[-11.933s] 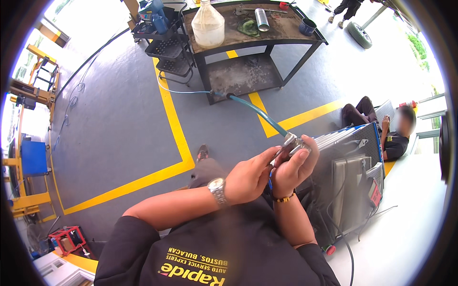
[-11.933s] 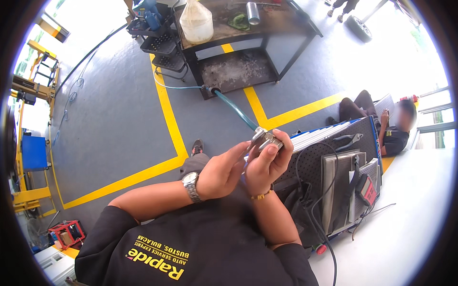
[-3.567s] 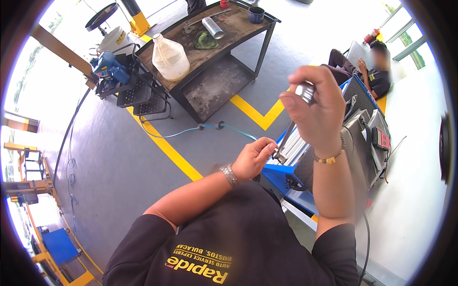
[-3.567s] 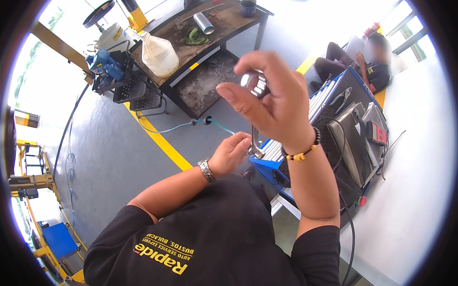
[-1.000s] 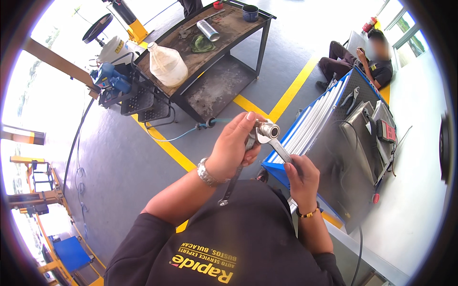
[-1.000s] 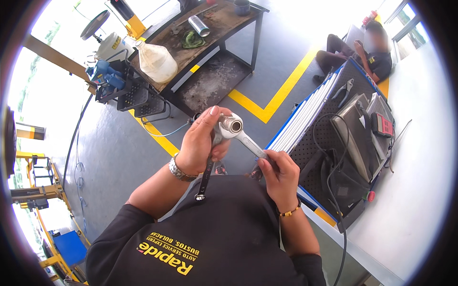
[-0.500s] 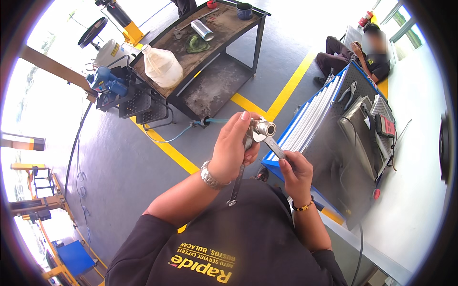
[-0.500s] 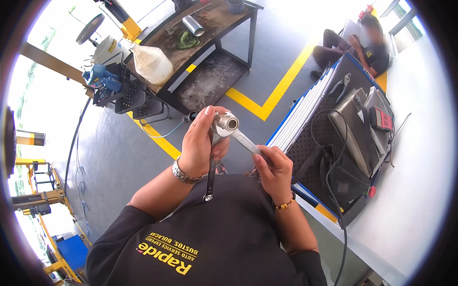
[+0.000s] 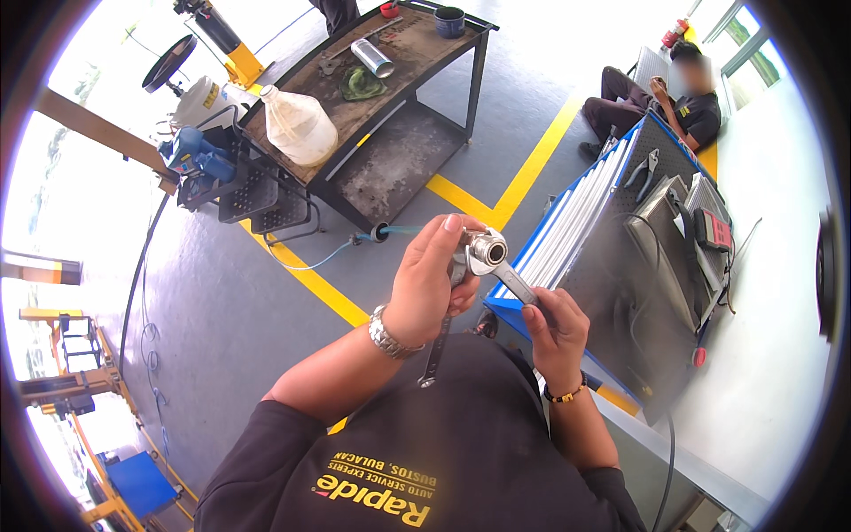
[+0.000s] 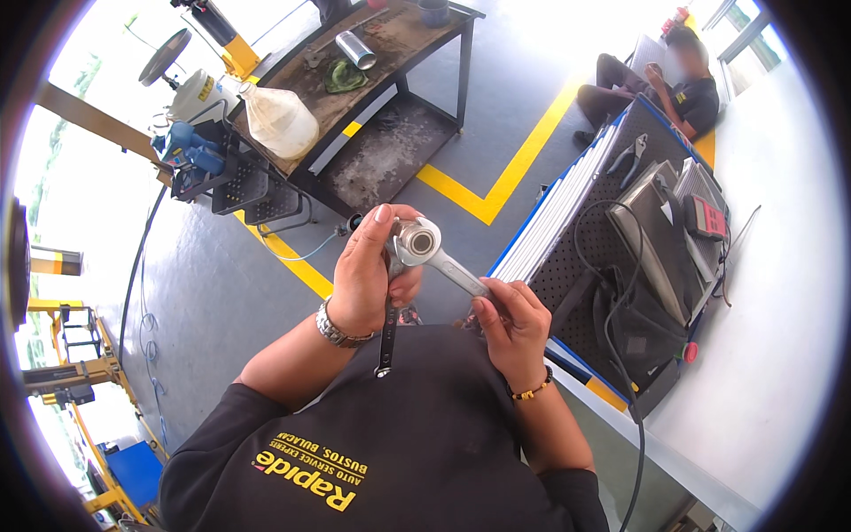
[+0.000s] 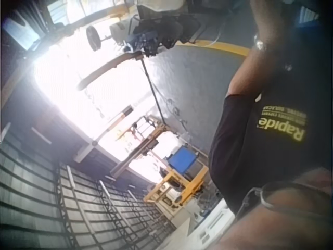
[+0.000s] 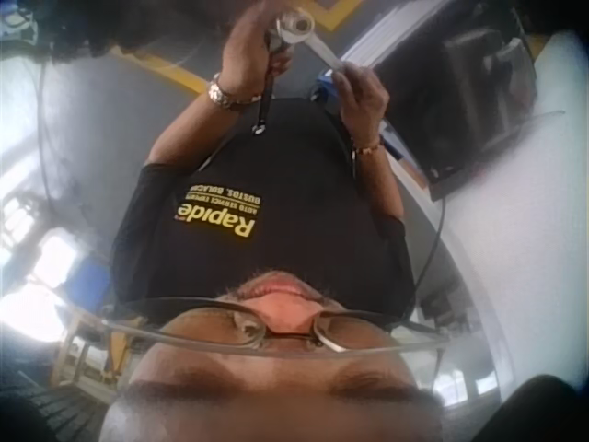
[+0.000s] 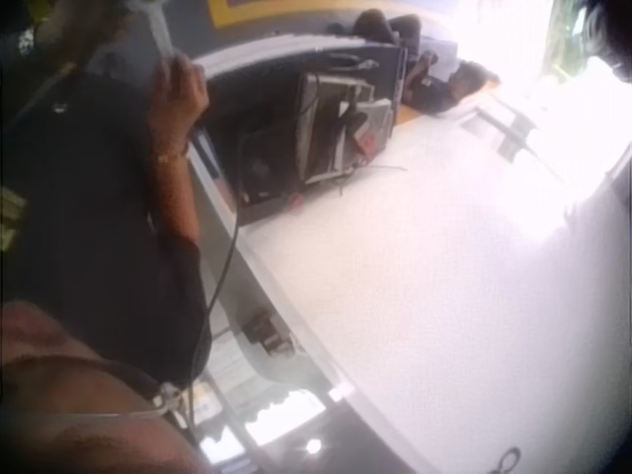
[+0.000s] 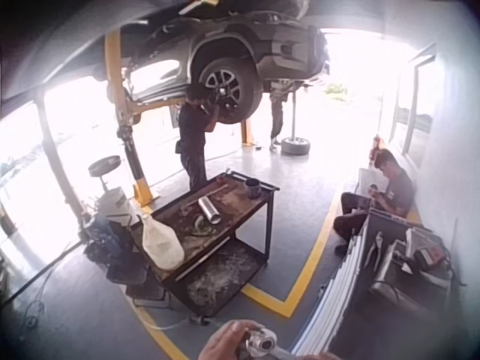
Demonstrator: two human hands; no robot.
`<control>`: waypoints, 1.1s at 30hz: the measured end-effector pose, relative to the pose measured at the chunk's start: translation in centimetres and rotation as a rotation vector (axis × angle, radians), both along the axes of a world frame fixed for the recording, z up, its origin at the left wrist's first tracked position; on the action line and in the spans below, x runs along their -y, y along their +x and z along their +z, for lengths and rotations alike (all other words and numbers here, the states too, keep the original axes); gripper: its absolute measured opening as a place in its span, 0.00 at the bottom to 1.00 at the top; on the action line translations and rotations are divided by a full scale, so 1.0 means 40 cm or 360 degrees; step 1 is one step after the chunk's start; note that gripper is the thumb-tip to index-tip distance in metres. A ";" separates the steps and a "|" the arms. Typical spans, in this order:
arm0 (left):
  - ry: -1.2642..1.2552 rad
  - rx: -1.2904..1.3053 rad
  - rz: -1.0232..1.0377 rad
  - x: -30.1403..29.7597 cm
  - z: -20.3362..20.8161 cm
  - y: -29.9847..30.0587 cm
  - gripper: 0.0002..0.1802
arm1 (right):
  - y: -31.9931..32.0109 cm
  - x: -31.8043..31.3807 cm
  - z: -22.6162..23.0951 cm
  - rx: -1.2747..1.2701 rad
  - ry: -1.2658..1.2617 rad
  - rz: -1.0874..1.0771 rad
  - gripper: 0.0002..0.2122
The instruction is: The person assembles a pneumatic fitting by attaching a hose to a metal connector using a wrench. They tighten the connection, inspect the assembly, and then place the wrench back in a toolbox. The person then picks up a clipboard and walks toward a vehicle lift.
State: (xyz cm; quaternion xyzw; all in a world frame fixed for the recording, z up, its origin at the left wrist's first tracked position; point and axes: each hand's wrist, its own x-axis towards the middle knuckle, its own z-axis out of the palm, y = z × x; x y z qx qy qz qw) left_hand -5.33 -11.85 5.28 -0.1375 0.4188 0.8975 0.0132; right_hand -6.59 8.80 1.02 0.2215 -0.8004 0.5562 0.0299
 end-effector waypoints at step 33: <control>-0.0080 -0.0014 -0.0209 -0.044 0.034 0.036 0.23 | -0.034 -0.100 0.078 0.1566 -0.0366 0.1122 0.15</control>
